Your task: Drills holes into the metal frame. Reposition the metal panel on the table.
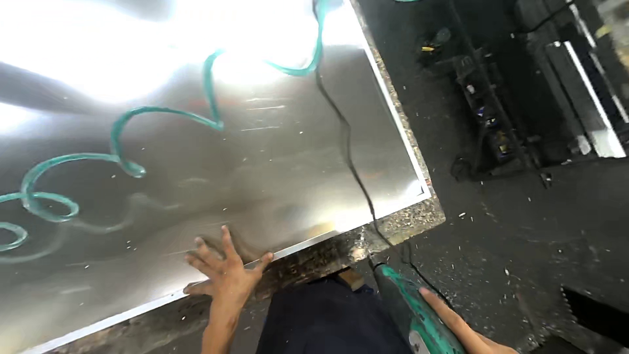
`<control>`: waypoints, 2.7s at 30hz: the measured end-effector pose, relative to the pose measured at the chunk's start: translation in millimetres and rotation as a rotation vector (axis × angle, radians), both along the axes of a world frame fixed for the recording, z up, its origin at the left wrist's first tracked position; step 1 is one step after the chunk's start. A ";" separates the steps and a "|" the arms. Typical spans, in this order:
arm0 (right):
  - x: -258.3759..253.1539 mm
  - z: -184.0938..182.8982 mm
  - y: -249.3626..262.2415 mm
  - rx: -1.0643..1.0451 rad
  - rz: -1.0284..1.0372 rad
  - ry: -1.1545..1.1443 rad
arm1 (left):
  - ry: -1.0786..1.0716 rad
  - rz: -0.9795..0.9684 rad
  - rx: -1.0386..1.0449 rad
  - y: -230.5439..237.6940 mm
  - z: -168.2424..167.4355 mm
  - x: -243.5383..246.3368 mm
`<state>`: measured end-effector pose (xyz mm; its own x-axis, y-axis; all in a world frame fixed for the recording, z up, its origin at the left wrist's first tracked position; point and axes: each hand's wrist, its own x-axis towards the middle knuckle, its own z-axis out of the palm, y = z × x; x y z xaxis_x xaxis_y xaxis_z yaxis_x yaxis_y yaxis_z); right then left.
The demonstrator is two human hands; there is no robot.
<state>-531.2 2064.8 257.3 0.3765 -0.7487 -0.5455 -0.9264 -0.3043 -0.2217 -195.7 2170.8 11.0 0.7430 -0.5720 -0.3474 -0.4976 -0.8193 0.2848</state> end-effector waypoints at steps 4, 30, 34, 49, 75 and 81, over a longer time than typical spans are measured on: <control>46.2 -29.2 -13.3 0.163 0.008 -0.169 | -0.019 0.022 0.040 -0.6 2.0 1.6; 121.1 -25.1 -37.3 0.278 0.179 0.110 | -0.126 -0.110 -0.143 -25.2 -7.7 8.8; 127.6 -23.5 -40.3 0.269 0.250 0.154 | -0.163 -0.183 -0.155 -46.5 -33.4 9.0; 136.2 -25.9 -49.1 0.270 0.298 0.151 | -0.190 -0.251 -0.014 -54.6 -31.8 12.0; 110.7 -85.5 -34.1 0.137 0.122 -0.032 | -0.346 -0.259 -0.053 -56.6 -37.6 14.1; 26.5 -21.3 -31.6 0.294 -0.145 -0.306 | -0.401 -0.247 -0.113 -56.6 -40.2 9.8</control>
